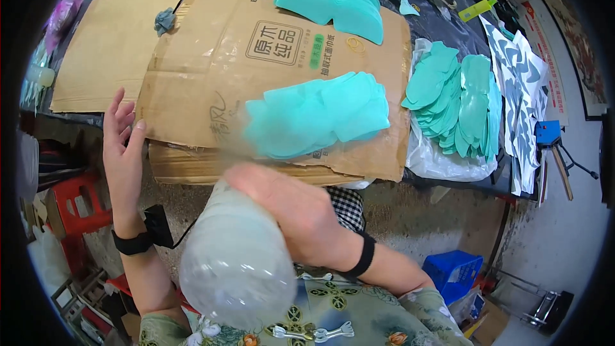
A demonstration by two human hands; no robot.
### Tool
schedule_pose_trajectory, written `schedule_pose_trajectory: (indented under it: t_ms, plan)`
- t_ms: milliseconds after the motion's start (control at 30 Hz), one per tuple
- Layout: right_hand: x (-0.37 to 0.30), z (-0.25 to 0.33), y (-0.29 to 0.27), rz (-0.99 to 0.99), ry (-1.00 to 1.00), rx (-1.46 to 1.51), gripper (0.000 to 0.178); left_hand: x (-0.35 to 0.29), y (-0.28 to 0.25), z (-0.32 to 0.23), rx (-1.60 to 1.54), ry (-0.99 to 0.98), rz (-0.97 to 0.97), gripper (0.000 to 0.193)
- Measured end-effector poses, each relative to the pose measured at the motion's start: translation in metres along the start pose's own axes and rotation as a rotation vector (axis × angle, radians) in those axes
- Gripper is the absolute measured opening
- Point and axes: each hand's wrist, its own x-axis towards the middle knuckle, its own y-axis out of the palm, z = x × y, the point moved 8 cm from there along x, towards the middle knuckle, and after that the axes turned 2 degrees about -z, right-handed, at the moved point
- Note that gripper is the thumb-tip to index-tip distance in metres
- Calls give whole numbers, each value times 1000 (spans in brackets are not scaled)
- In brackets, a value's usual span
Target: Applying glue to shoe components using a squeeze bottle in a factory setting.
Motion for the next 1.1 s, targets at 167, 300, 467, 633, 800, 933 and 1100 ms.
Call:
schedule_pose_trajectory:
  t_ms: [167, 300, 467, 633, 800, 933, 1100]
  plan:
    - [1, -42, -64, -130, -32, -191, 45, -11, 38, -36, 93, 169, 145, 64]
    - [-16, -120, -175, -538, 624, -191, 23, -49, 128, -98, 293, 531, 385, 88]
    - [-60, -110, -232, -829, 396, 81, 35, -81, 234, -137, 549, 671, 475, 112]
    - [-115, -104, -233, -919, 516, 131, 51, -78, 270, -132, 604, 694, 541, 117]
    - [-141, -101, -229, -1012, 570, 266, 69, -65, 276, -131, 492, 749, 683, 117]
    - [-145, -101, -214, -983, 596, 344, 71, -55, 279, -132, 493, 808, 757, 115]
    - [-134, -101, -181, -865, 643, 543, 69, -47, 270, -141, 335, 842, 768, 107]
